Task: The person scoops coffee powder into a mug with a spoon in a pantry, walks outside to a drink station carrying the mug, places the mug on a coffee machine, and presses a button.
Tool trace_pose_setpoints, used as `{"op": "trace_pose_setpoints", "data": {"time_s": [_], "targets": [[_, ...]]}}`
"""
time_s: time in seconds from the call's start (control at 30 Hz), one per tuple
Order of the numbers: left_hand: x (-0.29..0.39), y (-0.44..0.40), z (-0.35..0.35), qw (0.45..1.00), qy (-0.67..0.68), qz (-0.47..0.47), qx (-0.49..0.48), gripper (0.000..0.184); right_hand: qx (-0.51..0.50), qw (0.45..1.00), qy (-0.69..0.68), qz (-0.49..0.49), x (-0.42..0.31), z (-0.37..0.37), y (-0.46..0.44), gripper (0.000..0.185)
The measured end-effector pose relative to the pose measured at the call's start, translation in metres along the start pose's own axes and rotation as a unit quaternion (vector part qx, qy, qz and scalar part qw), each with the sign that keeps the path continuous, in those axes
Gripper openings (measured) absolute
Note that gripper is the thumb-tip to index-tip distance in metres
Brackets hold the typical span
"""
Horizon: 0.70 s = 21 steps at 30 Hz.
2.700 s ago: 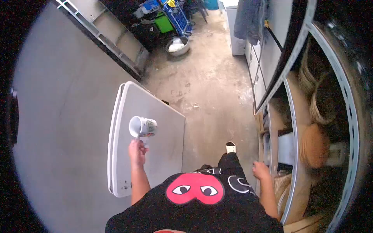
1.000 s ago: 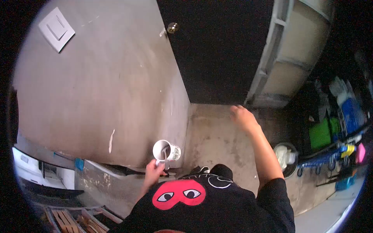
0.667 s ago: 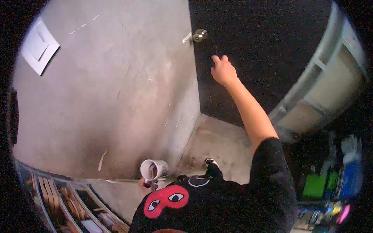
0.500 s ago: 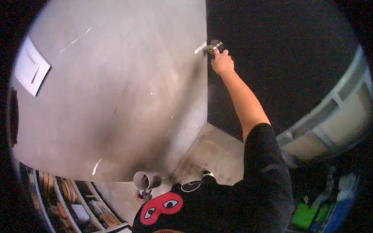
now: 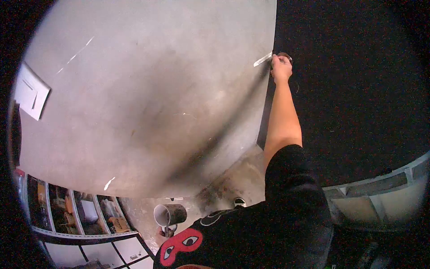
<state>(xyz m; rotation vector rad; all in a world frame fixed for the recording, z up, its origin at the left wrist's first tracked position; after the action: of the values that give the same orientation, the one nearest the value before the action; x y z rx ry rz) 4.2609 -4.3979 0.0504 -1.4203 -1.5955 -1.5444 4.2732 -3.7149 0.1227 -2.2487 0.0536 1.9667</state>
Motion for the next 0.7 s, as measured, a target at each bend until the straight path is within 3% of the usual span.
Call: {"op": "trace_pose_setpoints", "data": {"time_s": [0.13, 0.33, 0.4, 0.43, 0.53, 0.63, 0.7], "targets": [[-0.006, -0.012, -0.009, 0.999, 0.021, -0.014, -0.031, 0.019, -0.076, 0.988, -0.13, 0.019, 0.004, -0.003, 0.023, 0.023], [-0.01, -0.041, -0.03, 0.991, 0.031, 0.0, -0.129, 0.024, -0.085, 0.987, 0.098, -0.091, -0.015, -0.027, 0.123, 0.031], [-0.007, -0.05, -0.042, 0.99, 0.001, 0.001, -0.142, 0.027, -0.022, 0.942, 0.216, -0.254, -0.021, -0.04, 0.165, 0.036], [-0.012, -0.06, -0.051, 0.987, 0.0, 0.011, -0.162, 0.026, -0.068, 0.931, 0.281, -0.223, -0.036, -0.052, 0.196, 0.034], [-0.027, -0.1, -0.081, 0.972, -0.064, 0.051, -0.221, 0.026, -0.03, 0.881, 0.381, -0.279, -0.042, -0.077, 0.276, 0.032], [-0.021, -0.128, -0.115, 0.949, -0.109, 0.084, -0.283, 0.025, 0.007, 0.88, 0.367, -0.301, -0.046, -0.108, 0.366, 0.028], [-0.011, -0.138, -0.121, 0.939, -0.071, 0.083, -0.326, 0.026, 0.021, 0.879, 0.362, -0.31, -0.046, -0.132, 0.414, 0.028]]}}
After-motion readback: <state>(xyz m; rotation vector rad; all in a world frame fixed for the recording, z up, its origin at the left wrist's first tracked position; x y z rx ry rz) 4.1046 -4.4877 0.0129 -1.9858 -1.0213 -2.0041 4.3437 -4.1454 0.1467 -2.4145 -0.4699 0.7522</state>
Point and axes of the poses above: each hand's wrist, its own y-axis away from the middle knuckle, its own z-axis out of the palm, x = y × z, the point moved 1 cm from there along -y, towards the middle knuckle, and after that the axes turned 4 degrees about y, right-handed, at the moved point
